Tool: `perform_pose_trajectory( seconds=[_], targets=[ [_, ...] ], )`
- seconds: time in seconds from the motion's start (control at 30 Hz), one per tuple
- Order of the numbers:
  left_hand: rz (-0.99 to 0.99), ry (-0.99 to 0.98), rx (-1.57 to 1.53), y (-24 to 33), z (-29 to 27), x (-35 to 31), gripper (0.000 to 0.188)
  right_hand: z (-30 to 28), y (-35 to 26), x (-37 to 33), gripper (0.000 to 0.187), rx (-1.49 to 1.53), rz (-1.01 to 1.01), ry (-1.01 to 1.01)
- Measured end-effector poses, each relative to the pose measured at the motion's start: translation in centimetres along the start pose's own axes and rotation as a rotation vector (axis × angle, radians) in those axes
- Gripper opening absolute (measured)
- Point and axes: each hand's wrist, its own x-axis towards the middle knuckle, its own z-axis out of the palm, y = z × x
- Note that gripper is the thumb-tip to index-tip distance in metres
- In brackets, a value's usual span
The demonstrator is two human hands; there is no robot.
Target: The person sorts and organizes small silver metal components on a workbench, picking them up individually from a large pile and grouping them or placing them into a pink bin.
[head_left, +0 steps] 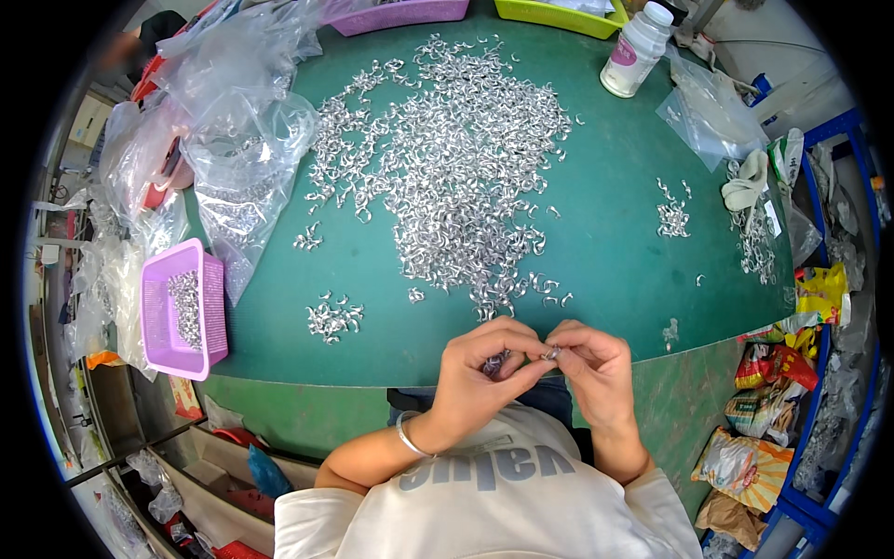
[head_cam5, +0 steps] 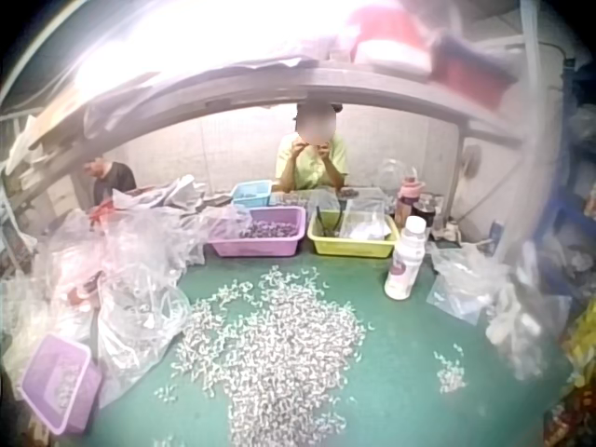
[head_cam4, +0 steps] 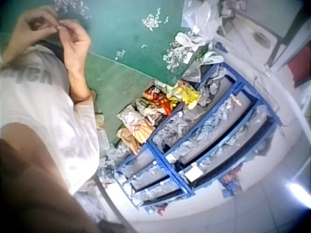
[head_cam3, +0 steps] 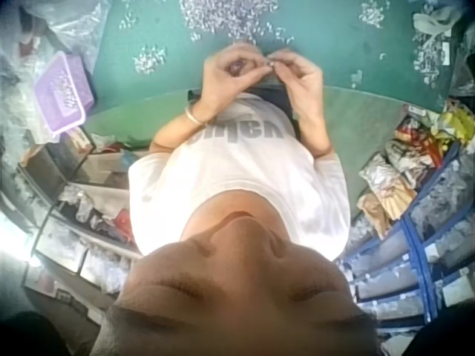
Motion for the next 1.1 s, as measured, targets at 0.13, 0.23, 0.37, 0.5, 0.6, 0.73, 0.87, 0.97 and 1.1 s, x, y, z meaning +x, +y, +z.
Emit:
perform_pose_trajectory(
  seconds=[0.13, 0.23, 0.37, 0.5, 0.6, 0.73, 0.87, 0.97, 1.1],
  targets=[
    [0.014, -0.006, 0.035, 0.2, 0.0, 0.0, 0.017, 0.2, 0.0, -0.1, 0.013, -0.05, -0.069, 0.011],
    [0.056, -0.023, 0.04, -0.1, -0.1, -0.1, 0.016, 0.2, 0.0, -0.1, 0.013, -0.125, -0.128, 0.013],
    [-0.525, 0.0, -0.422, 0.5, -0.3, 0.2, 0.008, -0.9, 0.2, 1.0, 0.015, -0.338, -0.103, 0.1],
    [-0.595, -0.03, -0.928, -1.8, -1.3, 0.5, 0.012, -3.7, 1.1, 3.9, 0.018, -1.001, -0.229, 0.317],
    [-0.539, -0.005, -0.902, -2.3, -1.1, 0.5, 0.016, -4.3, 2.1, 5.0, 0.019, -1.33, -0.38, 0.237],
    [-0.53, 0.111, -0.753, -2.5, -0.8, 0.6, 0.015, -3.6, 2.6, 5.5, 0.013, -1.501, -0.406, 0.246],
    [-0.511, 0.136, -0.578, -2.9, -0.9, 0.5, 0.013, -3.8, 2.2, 4.5, 0.012, -1.005, -0.262, 0.223],
    [-0.342, 0.127, -0.272, -2.5, -0.3, 0.6, 0.019, -2.6, 1.0, 3.0, 0.012, -0.549, 0.02, 0.156],
    [-0.16, 0.084, -0.057, -2.2, -0.1, 0.7, 0.021, -1.2, 0.0, 1.8, 0.011, -0.274, 0.109, 0.046]
  ],
)
